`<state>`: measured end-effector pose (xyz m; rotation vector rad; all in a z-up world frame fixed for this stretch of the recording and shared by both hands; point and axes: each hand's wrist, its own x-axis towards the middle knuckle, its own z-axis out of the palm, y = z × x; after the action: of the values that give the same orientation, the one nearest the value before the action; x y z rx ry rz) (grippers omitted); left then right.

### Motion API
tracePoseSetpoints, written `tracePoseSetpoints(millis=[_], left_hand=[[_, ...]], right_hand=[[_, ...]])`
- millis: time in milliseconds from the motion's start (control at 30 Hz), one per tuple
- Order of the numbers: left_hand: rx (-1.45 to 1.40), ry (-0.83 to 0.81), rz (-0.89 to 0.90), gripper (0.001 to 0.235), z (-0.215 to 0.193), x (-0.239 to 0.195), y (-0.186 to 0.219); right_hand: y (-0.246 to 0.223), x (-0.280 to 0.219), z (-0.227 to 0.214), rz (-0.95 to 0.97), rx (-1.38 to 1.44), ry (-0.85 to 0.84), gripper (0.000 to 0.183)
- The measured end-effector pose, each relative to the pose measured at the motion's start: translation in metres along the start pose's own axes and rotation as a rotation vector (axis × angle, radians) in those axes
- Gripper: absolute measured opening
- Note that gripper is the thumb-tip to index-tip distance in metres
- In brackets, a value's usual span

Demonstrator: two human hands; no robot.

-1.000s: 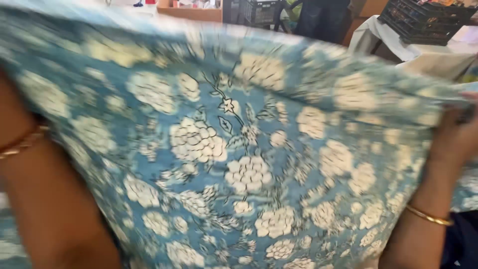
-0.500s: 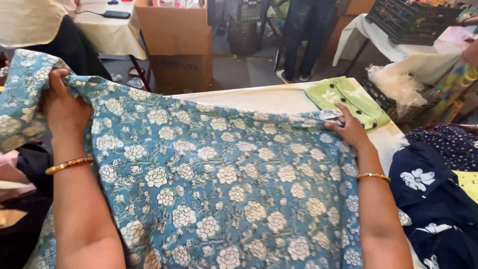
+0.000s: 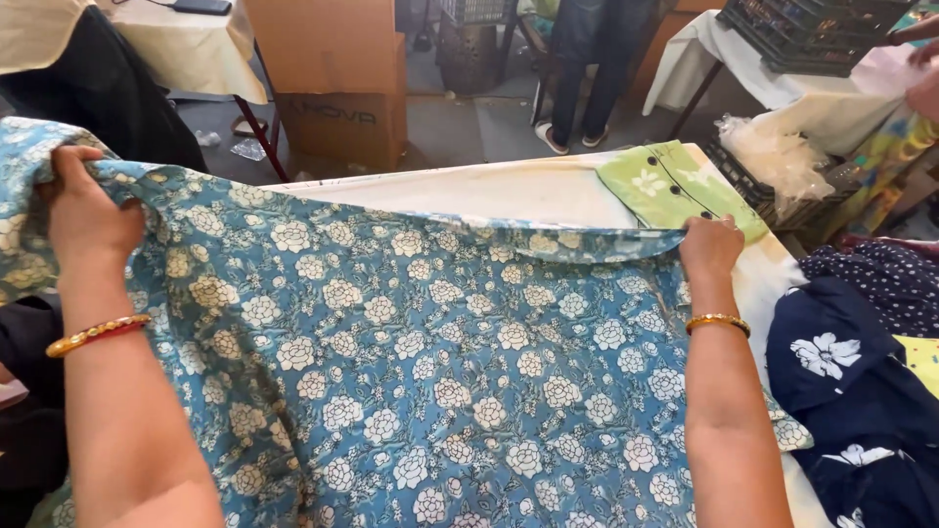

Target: The person folds a light blue polka-dotted garment and a blue floral garment on a white table. They smooth the fabric, fold the sides inward, and then fold the items into compact rectangles, placing them on the table.

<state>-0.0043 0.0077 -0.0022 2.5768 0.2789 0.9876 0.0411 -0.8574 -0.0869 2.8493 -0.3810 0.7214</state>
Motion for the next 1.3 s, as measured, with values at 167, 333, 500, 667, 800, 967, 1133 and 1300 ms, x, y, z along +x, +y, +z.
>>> tracePoseSetpoints(millis=[167,333,500,667,800,967,1133,1300], left_hand=[[0.085,-0.025,-0.087,0.053,0.001,0.020,0.003],[-0.540,-0.011,-0.472,0.047,0.006,0.050,0.031],[-0.762,0.102,-0.214,0.065,0.086,0.062,-0.038],[-0.529,0.091,-0.043,0.071,0.093,0.038,-0.045],[-0.465,-0.036,-0.081,0.059,0.056,0.011,-0.041],[-0.373,-0.059,-0.014,0.037,0.031,-0.050,-0.098],[-0.557,-0.677,-0.264,0.060,-0.004,-0.150,-0.167],[-0.565,-0.847,-0.170,0.099,-0.009,-0.281,-0.272]], right_hand=[[0.020,0.023,0.019,0.177,0.084,0.002,0.019],[0.051,0.084,0.064,0.454,0.398,0.183,0.018],[0.062,0.108,0.105,0.304,0.532,0.329,0.015],[0.039,0.073,0.071,0.137,0.540,0.127,0.018],[0.058,0.040,0.063,0.004,0.557,0.160,0.015],[0.082,-0.017,0.033,-0.068,0.474,0.126,0.011],[0.112,-0.071,-0.006,-0.043,0.605,-0.167,0.026],[0.146,-0.161,-0.080,0.069,0.556,-0.350,0.040]])
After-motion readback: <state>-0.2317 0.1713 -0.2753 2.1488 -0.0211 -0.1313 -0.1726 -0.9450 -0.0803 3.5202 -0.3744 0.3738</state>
